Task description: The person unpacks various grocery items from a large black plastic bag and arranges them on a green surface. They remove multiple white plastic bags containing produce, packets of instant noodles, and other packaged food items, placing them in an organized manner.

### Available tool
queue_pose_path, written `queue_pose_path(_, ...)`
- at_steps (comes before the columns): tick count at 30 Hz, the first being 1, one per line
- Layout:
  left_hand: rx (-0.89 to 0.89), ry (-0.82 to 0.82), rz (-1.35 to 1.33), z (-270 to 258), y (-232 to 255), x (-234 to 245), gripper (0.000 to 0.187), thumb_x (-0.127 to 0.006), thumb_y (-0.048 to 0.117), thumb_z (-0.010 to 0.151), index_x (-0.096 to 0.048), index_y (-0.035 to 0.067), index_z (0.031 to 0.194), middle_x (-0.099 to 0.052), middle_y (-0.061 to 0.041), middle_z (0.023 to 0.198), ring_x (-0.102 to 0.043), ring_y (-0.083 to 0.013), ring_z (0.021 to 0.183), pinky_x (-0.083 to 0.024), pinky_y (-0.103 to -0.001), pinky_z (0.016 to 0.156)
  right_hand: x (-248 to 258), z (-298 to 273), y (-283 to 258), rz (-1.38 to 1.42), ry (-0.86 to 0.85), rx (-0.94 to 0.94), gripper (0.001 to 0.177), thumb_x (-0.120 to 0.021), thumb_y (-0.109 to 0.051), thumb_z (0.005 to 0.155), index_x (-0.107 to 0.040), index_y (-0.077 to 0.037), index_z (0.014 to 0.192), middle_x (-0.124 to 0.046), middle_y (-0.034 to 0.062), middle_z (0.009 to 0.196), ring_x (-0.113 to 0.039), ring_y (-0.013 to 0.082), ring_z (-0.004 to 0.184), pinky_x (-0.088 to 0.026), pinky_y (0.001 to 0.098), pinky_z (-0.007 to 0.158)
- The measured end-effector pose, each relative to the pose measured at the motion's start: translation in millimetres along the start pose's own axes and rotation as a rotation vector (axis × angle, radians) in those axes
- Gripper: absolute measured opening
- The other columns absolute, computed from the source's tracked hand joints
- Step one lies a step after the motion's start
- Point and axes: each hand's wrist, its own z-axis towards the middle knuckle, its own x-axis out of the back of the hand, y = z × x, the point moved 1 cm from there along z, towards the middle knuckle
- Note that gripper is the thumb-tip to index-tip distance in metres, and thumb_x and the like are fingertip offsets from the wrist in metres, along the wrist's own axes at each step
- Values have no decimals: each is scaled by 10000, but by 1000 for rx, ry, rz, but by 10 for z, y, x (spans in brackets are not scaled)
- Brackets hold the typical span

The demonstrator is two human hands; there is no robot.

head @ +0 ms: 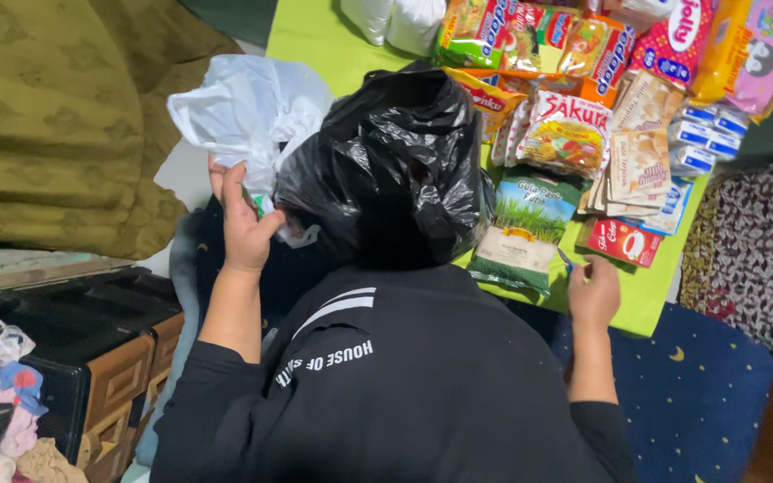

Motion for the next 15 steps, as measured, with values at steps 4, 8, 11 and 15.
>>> queue_pose_path(4,-103,32,-185,-10,235,-34,769,-738,79,857,-350,130,1519,33,-83,1744,-242,-249,1531,-275,-413,1266,752,358,-1088,306,145,276,191,-737,-5,991,-689,-26,1174,-680,133,1036,-655,280,970,-523,397,910)
queue_pose_path(8,-287,23,191,26,545,-130,1031,-811,164,776,-214,144,1616,73,-130,1745,-133,-329,1598,-261,-490,1307,1385,629,-2401,529,116,710,270,-679,89,1016,-648,-16,1263,-691,162,1232,-669,298,1131,-534,367,1006)
queue_pose_path(11,-381,5,472,25,739,-190,1046,-891,195,704,-293,117,1559,70,-195,1694,-100,-420,1591,-242,-528,1285,1384,851,-3247,479,-94,863,389,-721,-26,955,-604,-4,1326,-662,210,1300,-642,377,1204,-525,433,1032)
queue_pose_path(15,-345,65,481,38,690,-382,611,-861,80,792,-577,165,1327,-83,-224,1702,-221,-425,1591,-288,-472,1299,839,874,-3853,405,-474,884,405,-673,-200,992,-583,0,1332,-672,254,1220,-629,455,1111,-512,493,933)
